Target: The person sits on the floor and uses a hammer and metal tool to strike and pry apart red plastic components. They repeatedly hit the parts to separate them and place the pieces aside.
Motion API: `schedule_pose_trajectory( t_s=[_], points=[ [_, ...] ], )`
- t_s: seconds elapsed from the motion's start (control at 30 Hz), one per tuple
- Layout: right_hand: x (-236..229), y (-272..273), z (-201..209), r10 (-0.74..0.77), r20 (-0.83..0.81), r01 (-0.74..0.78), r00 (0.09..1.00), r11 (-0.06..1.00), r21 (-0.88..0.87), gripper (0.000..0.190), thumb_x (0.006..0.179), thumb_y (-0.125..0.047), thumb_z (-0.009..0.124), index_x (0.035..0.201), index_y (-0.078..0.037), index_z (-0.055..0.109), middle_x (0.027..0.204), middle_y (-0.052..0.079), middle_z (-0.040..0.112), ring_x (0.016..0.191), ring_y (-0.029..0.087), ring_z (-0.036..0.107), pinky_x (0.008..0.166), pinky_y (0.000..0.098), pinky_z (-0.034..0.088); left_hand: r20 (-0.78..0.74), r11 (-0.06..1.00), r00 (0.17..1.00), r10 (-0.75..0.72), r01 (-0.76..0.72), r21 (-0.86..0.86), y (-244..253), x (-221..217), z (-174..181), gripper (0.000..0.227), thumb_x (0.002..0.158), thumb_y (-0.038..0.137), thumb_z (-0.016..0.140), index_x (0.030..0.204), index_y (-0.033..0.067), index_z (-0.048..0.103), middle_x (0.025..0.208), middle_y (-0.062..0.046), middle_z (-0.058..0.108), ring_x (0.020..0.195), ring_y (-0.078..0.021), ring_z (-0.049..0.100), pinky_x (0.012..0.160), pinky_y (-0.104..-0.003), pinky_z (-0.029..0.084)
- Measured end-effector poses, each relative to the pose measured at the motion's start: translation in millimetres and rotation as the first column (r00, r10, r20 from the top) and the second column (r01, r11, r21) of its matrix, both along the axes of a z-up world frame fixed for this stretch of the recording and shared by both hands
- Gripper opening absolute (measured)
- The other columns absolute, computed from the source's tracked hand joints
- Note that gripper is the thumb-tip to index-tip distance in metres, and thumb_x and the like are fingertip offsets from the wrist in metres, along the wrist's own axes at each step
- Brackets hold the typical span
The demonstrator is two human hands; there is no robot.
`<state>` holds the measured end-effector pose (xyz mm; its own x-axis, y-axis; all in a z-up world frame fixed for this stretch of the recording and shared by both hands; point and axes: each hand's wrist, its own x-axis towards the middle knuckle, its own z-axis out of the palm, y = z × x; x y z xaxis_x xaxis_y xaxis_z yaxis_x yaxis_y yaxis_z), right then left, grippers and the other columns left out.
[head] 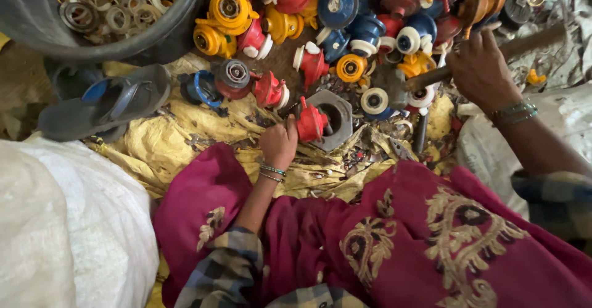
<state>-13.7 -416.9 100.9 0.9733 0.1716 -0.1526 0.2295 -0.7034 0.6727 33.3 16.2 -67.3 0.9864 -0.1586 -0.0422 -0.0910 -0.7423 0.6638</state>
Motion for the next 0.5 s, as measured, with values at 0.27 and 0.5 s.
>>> schedule_pose_trajectory(
  t_s=[0.27,0.5],
  points=[
    [-68.4,29.1,17.4,-0.152,0.011,0.151,0.988,0.986,0.074,0.013,0.108,-0.023,0.057,0.102,-0.016,0.065,0.087,0.006,0.067,0.081,0.022,0.067,0.073,0.0395,0.052,0.139,0.991,0.99,0.03,-0.012,-0.133,-2.9,-11.1,8.5,0.058,0.104,0.045,0.043,0.072,0.0074,0.074,0.062,-0.024,0.064,0.059,-0.0452,0.064,0.056,-0.055,0.05],
    [-116.5,69.6,53.3,-0.581,-0.127,0.481,0.804,0.51,0.713,0.031,0.091,-0.034,0.072,0.109,-0.009,0.068,0.094,0.015,0.074,0.076,0.029,0.067,0.065,0.0459,0.049,0.168,0.991,0.983,0.076,-0.055,-0.126,4.2,-23.5,5.4,0.055,0.105,0.045,0.045,0.077,0.0074,0.074,0.061,-0.023,0.063,0.059,-0.0446,0.064,0.056,-0.055,0.049]
  ],
)
